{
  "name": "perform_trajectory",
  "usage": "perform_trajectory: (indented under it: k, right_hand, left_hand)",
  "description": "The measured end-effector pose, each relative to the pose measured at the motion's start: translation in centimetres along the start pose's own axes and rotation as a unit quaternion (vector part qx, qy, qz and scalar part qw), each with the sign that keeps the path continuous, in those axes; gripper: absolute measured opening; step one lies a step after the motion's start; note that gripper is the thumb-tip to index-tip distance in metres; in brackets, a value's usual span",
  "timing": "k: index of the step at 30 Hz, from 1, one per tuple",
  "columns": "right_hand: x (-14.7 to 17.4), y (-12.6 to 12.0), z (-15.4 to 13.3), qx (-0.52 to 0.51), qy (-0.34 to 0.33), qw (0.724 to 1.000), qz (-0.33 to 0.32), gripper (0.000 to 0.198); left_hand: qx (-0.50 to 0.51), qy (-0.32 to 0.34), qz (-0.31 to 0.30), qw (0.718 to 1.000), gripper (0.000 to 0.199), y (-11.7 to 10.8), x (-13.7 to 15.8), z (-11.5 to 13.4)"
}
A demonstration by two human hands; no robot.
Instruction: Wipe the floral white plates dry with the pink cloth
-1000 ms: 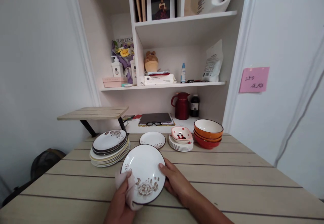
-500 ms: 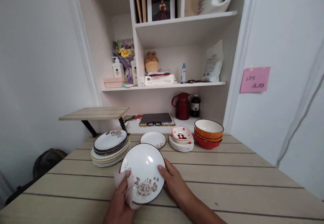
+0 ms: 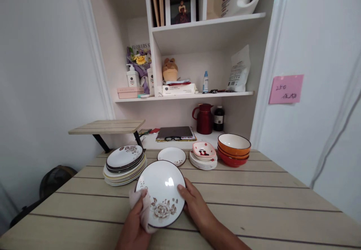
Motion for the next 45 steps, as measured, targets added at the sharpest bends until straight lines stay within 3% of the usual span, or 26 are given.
perform_trajectory:
  k: [7,13,18,24,29,35,41,45]
  right_hand:
    - [0.1,0.1,-0.1,-0.02,0.004,1.0,0.014,0.054]
    - [-0.1,-0.3,-0.5,-0.041,0.027,0.995,0.084,0.047]
    - [-0.5,-0.2,-0.2,-0.059,-0.002,0.998,0.033,0.049]
    - [-0.9,-0.3,0.6,-0.022,-0.037,0.999,-0.025,0.056]
    - [-1.1,-0.8,0.9,0.043,-0.057,0.997,-0.021,0.063]
    - [-1.0,-0.8,0.6,0.039,-0.071,0.997,-0.01,0.056]
    - [-0.7,0.1,0.4,-0.029,-0.023,0.999,-0.013,0.056]
    - [-0.7,0.1,0.0,-0.012,-0.002,1.0,0.019,0.05]
  left_hand:
    - [0.006,-0.007,-0.03,1.0,0.042,0.1,-0.3,-0.1]
    - [0.007,-0.014,-0.058,0.998,0.048,0.7,0.1,0.0]
    - [0.006,-0.031,-0.051,0.998,0.048,0.5,0.3,-0.1]
    - [-0.006,-0.004,-0.045,0.999,0.044,-0.1,-0.4,-0.1]
    - [-0.004,0.004,-0.043,0.999,0.046,-0.4,-0.8,-0.1]
    - [-0.017,0.014,-0.041,0.999,0.046,-0.4,-0.8,0.1]
    - [-0.022,0.03,-0.047,0.998,0.047,-0.4,-0.7,0.3]
    - [-0.032,0.026,-0.055,0.998,0.047,-0.4,-0.6,0.3]
Point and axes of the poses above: each hand's wrist, its own x-axis away from the middle knuckle, its own y-axis out of the palm, z = x × y, the point moved 5 cm from there along -x, towards the middle knuckle, and after that the axes turned 3 degrees about -x, right-handed, at the moved point
